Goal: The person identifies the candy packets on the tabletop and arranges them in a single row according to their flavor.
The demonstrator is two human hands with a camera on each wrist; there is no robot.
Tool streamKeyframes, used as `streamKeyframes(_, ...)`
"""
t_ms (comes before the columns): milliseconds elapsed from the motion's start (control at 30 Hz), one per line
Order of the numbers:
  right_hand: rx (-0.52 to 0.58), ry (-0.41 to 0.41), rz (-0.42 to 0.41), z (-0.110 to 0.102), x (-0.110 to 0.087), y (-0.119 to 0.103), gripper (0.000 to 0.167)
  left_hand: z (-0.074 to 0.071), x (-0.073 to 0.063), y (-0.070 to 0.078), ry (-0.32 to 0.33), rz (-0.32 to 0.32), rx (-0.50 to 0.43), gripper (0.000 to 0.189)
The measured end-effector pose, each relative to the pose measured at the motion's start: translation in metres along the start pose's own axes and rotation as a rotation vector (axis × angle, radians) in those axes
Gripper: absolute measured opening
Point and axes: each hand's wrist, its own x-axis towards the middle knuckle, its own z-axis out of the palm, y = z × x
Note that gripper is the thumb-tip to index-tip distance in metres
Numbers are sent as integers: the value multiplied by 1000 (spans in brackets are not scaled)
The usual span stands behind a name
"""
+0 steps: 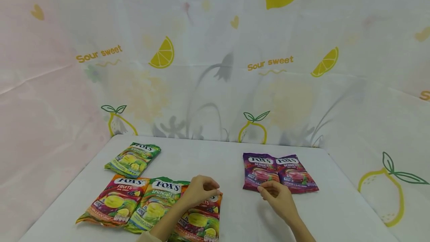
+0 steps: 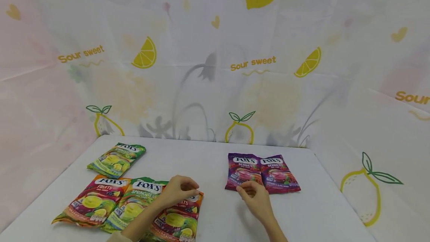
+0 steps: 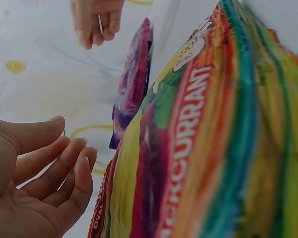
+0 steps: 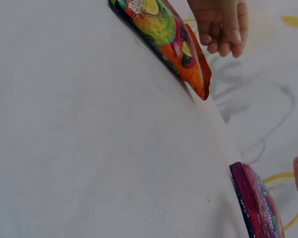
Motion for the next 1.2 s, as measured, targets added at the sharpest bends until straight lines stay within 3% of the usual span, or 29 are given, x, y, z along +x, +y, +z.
streamKeyframes(467, 90, -76, -54, 13, -8, -3, 14, -6, -20, 3, 27, -74, -59, 19)
streamKeyframes(733, 110, -158, -48, 21, -16, -1, 16, -6, -31, 1, 70, -110, -70, 17)
streamKeyframes(1200, 116, -313, -82, 40, -23, 9, 18, -9, -55, 2, 59, -146, -99, 19)
